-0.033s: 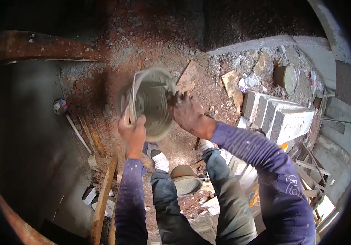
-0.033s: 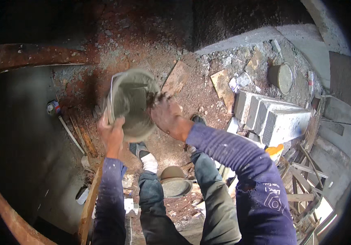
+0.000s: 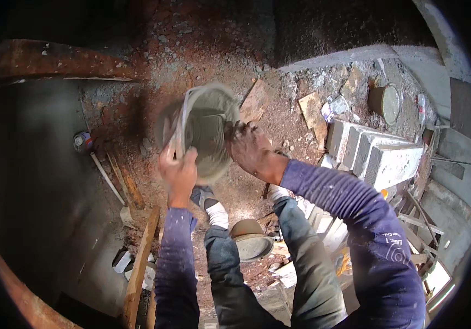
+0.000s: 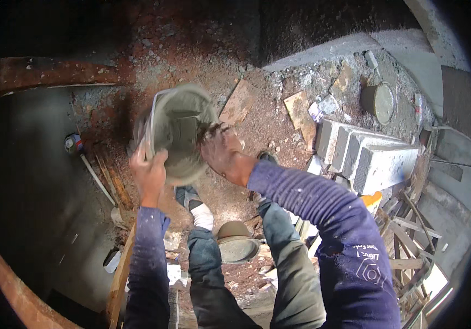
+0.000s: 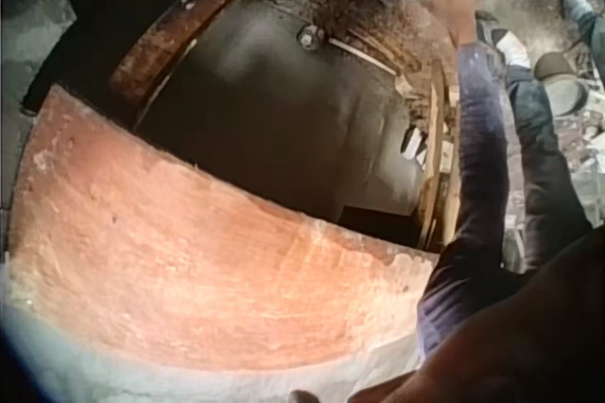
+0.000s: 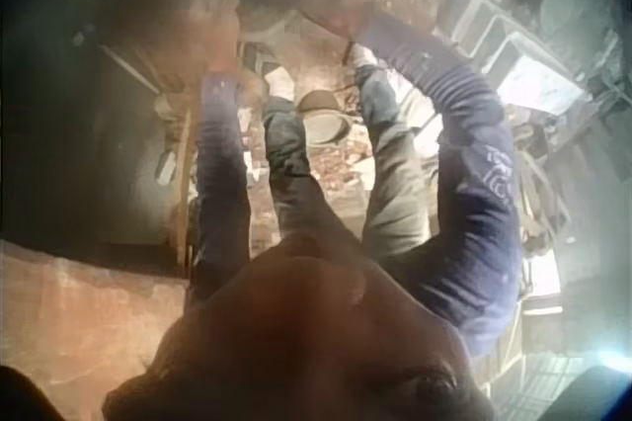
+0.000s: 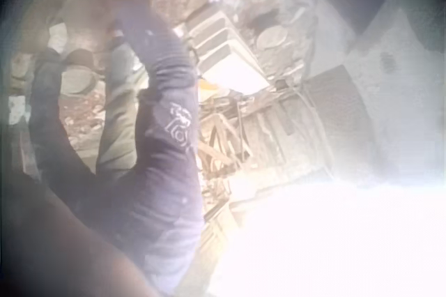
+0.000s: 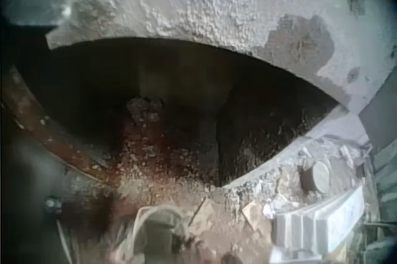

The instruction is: Applying mortar to a concrete ledge and smoothing it with a trowel.

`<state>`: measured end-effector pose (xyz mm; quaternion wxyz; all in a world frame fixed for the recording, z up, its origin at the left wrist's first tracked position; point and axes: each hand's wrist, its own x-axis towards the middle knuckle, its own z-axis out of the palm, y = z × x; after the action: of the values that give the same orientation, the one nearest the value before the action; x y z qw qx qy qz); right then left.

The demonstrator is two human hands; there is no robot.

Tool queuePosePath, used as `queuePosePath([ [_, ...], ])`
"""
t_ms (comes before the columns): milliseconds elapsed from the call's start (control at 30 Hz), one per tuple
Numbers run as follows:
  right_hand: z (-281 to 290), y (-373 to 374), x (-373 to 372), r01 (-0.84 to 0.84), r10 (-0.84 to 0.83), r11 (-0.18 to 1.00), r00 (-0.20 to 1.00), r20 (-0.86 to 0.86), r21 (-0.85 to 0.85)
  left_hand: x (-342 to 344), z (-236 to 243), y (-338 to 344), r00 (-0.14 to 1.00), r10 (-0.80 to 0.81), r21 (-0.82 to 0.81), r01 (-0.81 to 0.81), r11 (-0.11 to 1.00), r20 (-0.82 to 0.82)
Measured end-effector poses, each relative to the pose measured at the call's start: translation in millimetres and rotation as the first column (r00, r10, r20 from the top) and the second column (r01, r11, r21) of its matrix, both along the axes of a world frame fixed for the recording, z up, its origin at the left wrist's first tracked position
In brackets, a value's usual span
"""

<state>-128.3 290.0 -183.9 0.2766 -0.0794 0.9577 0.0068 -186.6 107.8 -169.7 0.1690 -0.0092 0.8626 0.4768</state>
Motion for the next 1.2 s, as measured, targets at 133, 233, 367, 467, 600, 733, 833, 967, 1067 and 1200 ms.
queuePosePath([
  [133,31.3,-28.0,-12.0,-0.054,0.072,0.992,0.984,0.161,-0.116,-29.4,42.3,-4.7,0.961,-0.183,0.053,0.198,0.979,-0.209],
  [233,45.6,-20.7,7.0,0.046,0.005,0.932,0.99,0.14,-0.359,-49.3,57.3,-10.4,0.909,-0.272,0.196,0.343,0.919,-0.316],
  [367,56.5,-39.5,32.6,-0.001,0.006,0.734,1.0,0.004,-0.68,-38.7,65.2,-32.8,0.989,-0.144,0.384,0.144,0.912,-0.028],
  [467,47.8,-53.4,49.3,0.075,-0.176,0.615,0.984,-0.043,-0.785,-32.6,56.9,-44.4,1.0,-0.015,0.392,0.007,0.92,0.018],
  [600,65.8,-46.6,36.8,0.659,-0.189,0.104,0.748,0.636,-0.745,-21.3,40.0,-67.9,0.975,0.155,0.409,-0.207,0.889,0.157],
  [733,53.3,-24.0,23.1,0.505,-0.242,0.07,0.845,0.477,-0.86,-14.5,44.2,-77.3,0.788,0.541,0.254,-0.61,0.751,0.293],
  [833,44.2,20.8,-2.9,0.749,-0.126,-0.292,0.586,0.801,-0.594,-1.7,51.8,-97.7,0.801,0.55,0.394,-0.596,0.699,0.236],
  [967,-30.0,134.9,-77.4,0.508,-0.093,-0.707,0.624,0.776,-0.492,26.5,17.2,-112.1,0.749,0.602,0.334,-0.662,0.671,0.276],
  [1067,-89.7,245.3,-117.9,0.435,-0.293,-0.813,0.271,0.917,-0.388,47.0,-22.7,-109.0,0.751,0.494,0.381,-0.653,0.654,0.439],
  [1200,-84.8,175.7,-59.6,0.736,-0.46,-0.402,0.352,0.815,-0.545,66.3,-39.4,-113.5,0.716,0.647,0.028,-0.676,0.736,0.26],
])
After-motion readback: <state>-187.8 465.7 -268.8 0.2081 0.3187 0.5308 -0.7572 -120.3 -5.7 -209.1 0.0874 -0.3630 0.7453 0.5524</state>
